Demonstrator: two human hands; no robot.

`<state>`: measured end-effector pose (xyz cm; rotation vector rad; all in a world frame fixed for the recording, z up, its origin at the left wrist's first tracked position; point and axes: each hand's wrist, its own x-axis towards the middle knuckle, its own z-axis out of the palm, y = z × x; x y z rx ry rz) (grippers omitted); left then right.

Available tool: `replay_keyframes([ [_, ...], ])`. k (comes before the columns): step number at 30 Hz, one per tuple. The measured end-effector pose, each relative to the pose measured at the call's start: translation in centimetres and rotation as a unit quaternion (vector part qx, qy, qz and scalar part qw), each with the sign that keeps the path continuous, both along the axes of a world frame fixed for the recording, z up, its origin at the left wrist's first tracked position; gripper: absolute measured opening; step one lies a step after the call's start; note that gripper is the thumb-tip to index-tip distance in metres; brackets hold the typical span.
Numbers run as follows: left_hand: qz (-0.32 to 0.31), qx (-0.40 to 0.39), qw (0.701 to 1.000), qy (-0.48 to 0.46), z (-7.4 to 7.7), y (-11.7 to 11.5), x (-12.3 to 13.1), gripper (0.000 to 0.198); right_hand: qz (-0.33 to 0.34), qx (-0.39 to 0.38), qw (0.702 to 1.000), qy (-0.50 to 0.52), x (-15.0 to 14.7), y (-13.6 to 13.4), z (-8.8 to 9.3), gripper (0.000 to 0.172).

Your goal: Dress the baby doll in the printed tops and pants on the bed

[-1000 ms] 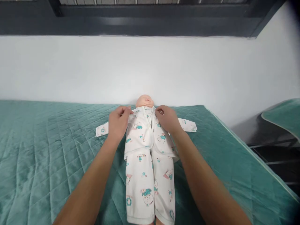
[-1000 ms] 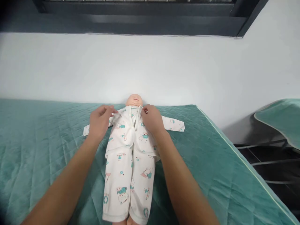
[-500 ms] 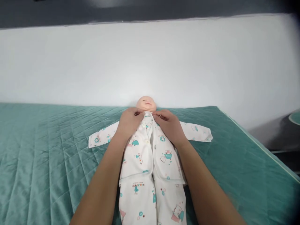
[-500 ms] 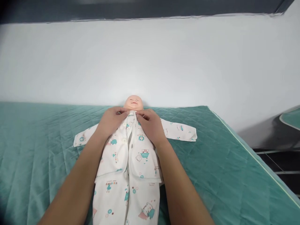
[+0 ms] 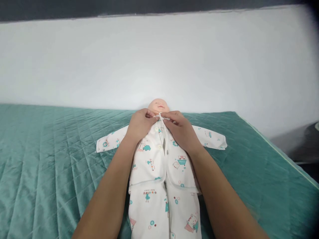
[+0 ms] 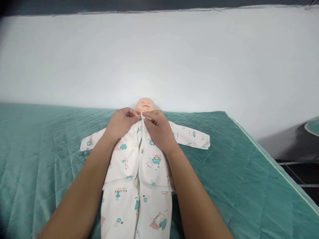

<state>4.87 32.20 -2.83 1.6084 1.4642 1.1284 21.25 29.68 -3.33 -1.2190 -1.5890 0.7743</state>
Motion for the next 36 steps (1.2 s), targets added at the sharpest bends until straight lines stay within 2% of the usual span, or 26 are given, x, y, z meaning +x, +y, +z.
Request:
replay_keyframes([
  [3,0.002,0.007,1.0,-0.014,0.38,-0.07,0.46,0.01,0.004,-0.003,1.0,0.009,0.19,0.06,-0.27,0.024],
  [7,0.008,0.015,0.995,-0.098,0.42,-0.13,0.83,0.009,0.007,0.008,1.0,0.029,0.34,0.17,-0.48,0.022],
  [12,-0.031,0.013,0.991,-0.126,0.05,0.01,0.81,0.01,0.004,0.011,0.999,0.042,0.27,0.3,-0.73,0.023],
  [15,-0.041,0.014,0.993,-0.11,0.17,-0.05,0.8,0.007,0.004,0.003,1.0,0.03,0.19,0.33,-0.75,0.023],
  [20,-0.001,0.031,0.999,-0.028,0.48,-0.3,0.78,0.006,0.004,-0.006,1.0,-0.001,0.12,0.43,-0.71,0.023],
  [24,-0.019,0.011,1.0,0.014,0.59,-0.38,0.53,0.01,-0.007,-0.006,1.0,-0.01,0.12,0.57,-0.87,0.023],
  [36,-0.039,0.013,0.999,-0.009,0.25,-0.22,0.37,0.015,0.001,-0.009,1.0,-0.018,0.13,0.57,-0.86,0.022],
])
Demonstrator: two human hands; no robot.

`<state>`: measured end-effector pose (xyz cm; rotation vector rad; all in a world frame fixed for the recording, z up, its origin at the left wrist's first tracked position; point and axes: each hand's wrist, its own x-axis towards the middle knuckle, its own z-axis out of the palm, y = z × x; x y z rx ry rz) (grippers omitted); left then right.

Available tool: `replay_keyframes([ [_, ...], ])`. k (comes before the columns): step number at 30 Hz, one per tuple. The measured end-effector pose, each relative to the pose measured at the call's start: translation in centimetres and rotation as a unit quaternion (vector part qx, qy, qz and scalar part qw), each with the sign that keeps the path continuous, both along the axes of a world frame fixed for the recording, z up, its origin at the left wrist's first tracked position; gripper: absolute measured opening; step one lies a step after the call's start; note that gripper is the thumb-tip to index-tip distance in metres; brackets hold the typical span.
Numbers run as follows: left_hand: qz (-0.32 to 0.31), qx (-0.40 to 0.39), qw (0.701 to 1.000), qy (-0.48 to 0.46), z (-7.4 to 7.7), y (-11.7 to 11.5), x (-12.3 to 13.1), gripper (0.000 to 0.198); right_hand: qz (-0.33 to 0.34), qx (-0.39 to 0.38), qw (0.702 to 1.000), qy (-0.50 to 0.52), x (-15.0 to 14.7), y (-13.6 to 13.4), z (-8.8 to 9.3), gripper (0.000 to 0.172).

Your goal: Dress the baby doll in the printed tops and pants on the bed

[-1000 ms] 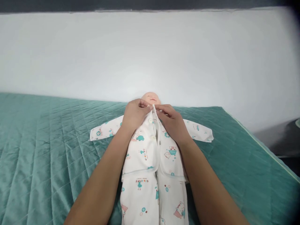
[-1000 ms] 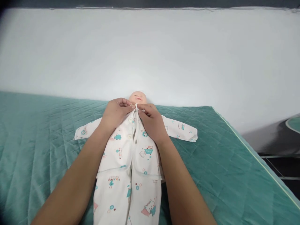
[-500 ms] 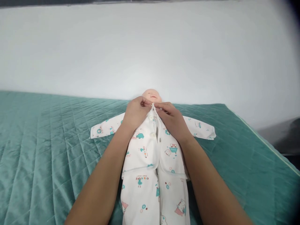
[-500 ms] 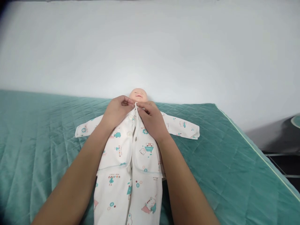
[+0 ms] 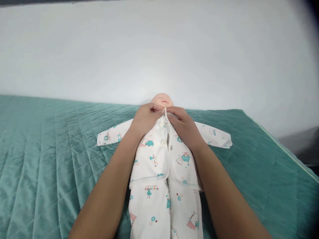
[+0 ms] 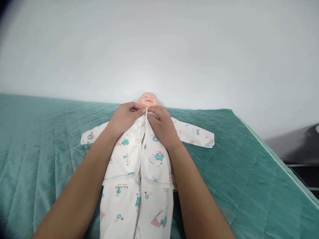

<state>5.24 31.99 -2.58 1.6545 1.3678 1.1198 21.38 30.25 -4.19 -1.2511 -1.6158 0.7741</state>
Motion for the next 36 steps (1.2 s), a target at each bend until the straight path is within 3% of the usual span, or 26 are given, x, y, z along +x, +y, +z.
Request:
replay_keyframes([
  [11,0.008,0.003,1.0,-0.024,-0.24,0.12,0.11,0.011,0.005,0.002,1.0,0.007,0.24,0.18,-0.29,0.022],
  [21,0.001,0.017,1.0,0.008,0.14,-0.22,0.2,0.019,0.011,0.014,1.0,-0.012,0.42,0.32,-0.28,0.024],
  [28,0.027,0.015,0.999,0.034,0.17,-0.32,0.72,0.012,0.027,0.014,1.0,-0.008,0.49,0.38,-0.35,0.022],
  [36,-0.006,-0.009,1.0,0.008,0.17,-0.25,0.21,0.027,0.02,-0.011,1.0,0.011,0.39,0.46,-0.38,0.017],
])
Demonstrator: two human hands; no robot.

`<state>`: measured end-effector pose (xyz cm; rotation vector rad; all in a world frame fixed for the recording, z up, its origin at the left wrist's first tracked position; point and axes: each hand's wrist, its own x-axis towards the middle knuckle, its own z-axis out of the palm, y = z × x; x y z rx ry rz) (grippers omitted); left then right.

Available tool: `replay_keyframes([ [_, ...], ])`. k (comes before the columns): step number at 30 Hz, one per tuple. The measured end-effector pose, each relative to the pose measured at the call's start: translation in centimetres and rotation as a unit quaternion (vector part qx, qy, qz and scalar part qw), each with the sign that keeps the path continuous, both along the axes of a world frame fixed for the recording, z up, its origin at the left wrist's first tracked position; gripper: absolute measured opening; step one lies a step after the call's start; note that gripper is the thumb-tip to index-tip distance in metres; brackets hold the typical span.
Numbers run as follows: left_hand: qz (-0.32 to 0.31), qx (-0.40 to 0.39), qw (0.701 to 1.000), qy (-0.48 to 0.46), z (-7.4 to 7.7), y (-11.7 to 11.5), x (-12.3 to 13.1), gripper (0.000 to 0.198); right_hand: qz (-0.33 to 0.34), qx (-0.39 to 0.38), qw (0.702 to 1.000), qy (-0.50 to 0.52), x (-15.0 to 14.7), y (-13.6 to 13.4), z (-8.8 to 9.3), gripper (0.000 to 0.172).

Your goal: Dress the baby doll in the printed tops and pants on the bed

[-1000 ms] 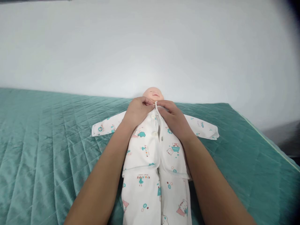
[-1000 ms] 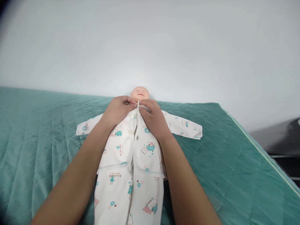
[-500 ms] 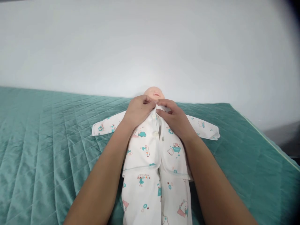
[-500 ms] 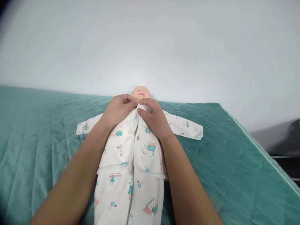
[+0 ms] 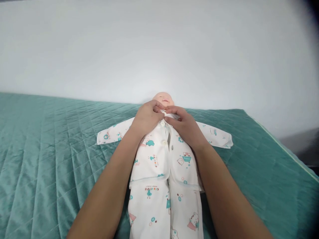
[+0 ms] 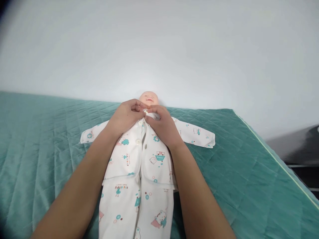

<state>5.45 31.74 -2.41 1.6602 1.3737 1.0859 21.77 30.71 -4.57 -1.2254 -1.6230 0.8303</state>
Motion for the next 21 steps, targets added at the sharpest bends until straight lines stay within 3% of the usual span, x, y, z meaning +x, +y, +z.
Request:
replay_keyframes([
  [6,-0.049,-0.009,0.999,-0.013,-0.2,-0.1,-0.9,0.027,-0.017,0.007,1.0,0.022,-0.1,-0.1,-0.3,0.01],
  [14,-0.054,0.008,0.998,0.036,0.6,-0.6,-0.9,0.026,-0.035,0.005,0.998,0.049,-0.2,-0.2,0.0,0.009],
  [21,-0.04,0.06,0.988,0.138,0.6,-0.4,-0.8,0.03,-0.042,-0.01,0.998,0.047,-0.2,-0.4,0.1,0.015],
])
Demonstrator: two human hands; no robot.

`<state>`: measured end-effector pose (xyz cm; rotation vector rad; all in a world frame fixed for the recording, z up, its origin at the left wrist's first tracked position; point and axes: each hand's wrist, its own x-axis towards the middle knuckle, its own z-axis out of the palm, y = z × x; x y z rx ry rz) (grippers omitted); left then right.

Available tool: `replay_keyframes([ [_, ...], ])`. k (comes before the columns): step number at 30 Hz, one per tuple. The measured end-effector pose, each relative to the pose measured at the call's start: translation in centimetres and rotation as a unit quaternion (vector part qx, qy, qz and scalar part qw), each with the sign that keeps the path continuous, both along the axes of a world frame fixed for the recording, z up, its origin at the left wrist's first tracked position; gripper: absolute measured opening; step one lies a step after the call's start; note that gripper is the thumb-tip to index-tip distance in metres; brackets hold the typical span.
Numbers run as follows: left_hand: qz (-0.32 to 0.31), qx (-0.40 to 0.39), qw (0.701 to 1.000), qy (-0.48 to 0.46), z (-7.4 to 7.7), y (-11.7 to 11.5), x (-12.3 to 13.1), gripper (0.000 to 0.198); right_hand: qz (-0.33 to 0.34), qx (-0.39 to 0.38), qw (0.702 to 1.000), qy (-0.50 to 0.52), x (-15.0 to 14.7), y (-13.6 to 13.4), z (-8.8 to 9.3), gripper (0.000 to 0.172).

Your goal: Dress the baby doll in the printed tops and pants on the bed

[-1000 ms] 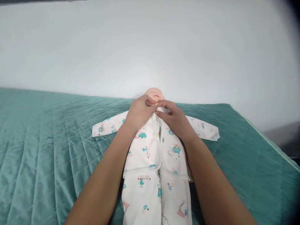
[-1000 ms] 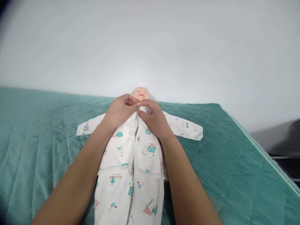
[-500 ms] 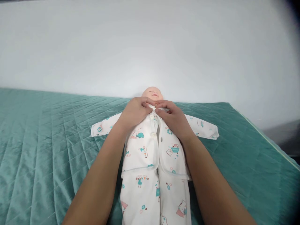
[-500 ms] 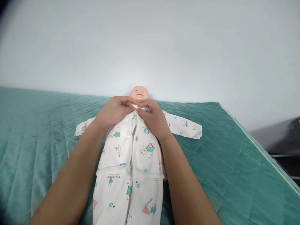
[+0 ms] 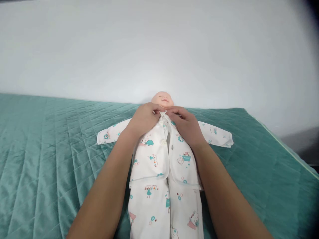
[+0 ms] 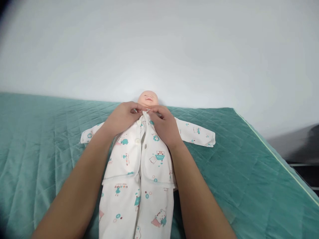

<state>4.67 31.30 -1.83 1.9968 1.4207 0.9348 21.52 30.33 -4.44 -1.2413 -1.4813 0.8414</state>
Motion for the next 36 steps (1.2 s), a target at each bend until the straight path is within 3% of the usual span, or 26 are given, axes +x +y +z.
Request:
replay_keyframes([
  [9,-0.035,0.04,0.998,0.017,-0.5,0.4,-0.7,0.026,-0.004,-0.021,1.0,0.001,-0.1,-0.1,0.3,0.015],
  [21,-0.001,0.076,0.997,0.003,-1.4,0.8,-0.1,0.009,0.001,-0.009,1.0,0.012,0.1,0.2,-0.1,0.013],
  [36,0.003,0.108,0.992,0.072,-1.2,0.8,0.0,0.028,0.004,0.02,1.0,0.01,0.0,0.0,-0.1,0.015],
])
